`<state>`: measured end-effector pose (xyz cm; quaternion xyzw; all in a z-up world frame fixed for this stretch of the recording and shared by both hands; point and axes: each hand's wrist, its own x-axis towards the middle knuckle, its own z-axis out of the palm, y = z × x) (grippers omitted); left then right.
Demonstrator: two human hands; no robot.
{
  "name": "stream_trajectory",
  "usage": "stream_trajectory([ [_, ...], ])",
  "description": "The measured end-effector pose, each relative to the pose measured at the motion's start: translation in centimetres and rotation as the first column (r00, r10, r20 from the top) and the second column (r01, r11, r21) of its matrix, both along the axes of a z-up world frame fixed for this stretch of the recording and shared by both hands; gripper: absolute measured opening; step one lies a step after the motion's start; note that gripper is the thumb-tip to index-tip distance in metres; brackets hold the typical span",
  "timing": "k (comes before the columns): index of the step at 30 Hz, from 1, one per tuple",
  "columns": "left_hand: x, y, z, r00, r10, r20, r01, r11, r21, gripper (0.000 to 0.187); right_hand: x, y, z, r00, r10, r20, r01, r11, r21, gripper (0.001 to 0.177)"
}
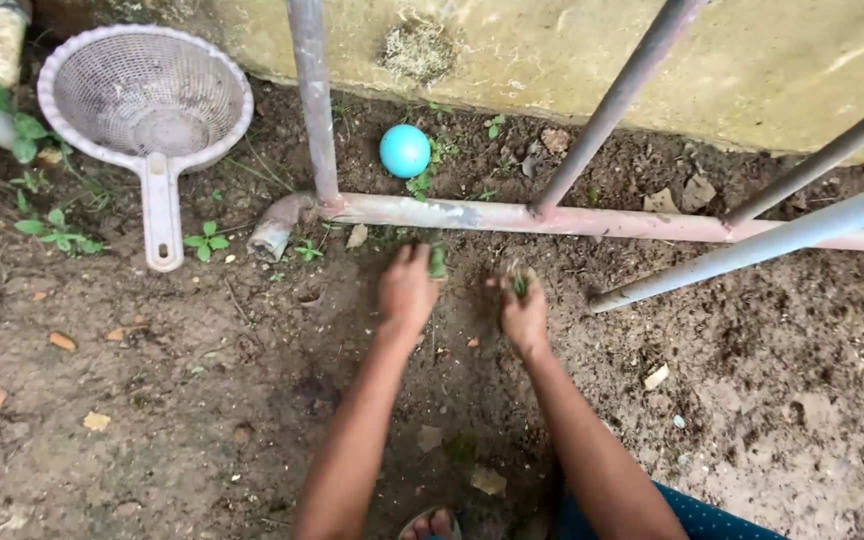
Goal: Pulling weeds from the ground by hand and collecting them in a yellow bucket, followed by handling a bag of organic waste.
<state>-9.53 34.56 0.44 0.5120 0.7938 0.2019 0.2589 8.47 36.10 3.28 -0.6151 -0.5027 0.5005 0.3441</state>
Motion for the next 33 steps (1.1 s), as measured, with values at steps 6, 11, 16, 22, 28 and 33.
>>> stream_trajectory([
  [6, 1.0, 1.4, -4.1, 0.989, 0.036, 0.141, -0.039, 0.999, 0.02, 0.042, -3.2, 3.9, -2.2, 0.996, 0.055, -0.075, -0.049, 0.996, 0.073, 0.015],
  [11, -3.1, -1.7, 4.1, 0.754, 0.494, 0.433, -0.525, 0.849, -0.055, 0.037, -7.8, 3.6, -0.8, 0.976, 0.21, 0.055, -0.214, 0.972, 0.092, 0.021],
  [16, -3.8, -0.4, 7.2, 0.824, 0.498, 0.269, -0.471, 0.867, -0.164, 0.051, -10.7, 3.5, -0.4, 0.897, 0.275, 0.347, -0.343, 0.927, 0.151, 0.021],
  [22, -6.9, -2.9, 2.8, 0.569, 0.473, 0.673, -0.61, 0.792, -0.042, 0.028, -12.4, 6.5, -1.3, 0.49, 0.349, 0.799, -0.711, 0.69, 0.135, 0.031],
  [28, -6.9, -2.8, 3.6, 0.677, 0.628, 0.383, -0.63, 0.764, -0.139, 0.038, -12.1, 7.6, -4.5, 0.419, 0.345, 0.84, -0.75, 0.653, 0.106, 0.027],
  [33, -6.5, -0.1, 3.3, 0.925, 0.369, 0.086, -0.346, 0.915, -0.205, 0.056, -12.4, 6.4, -0.8, 0.895, 0.292, 0.336, -0.393, 0.873, 0.289, 0.025],
])
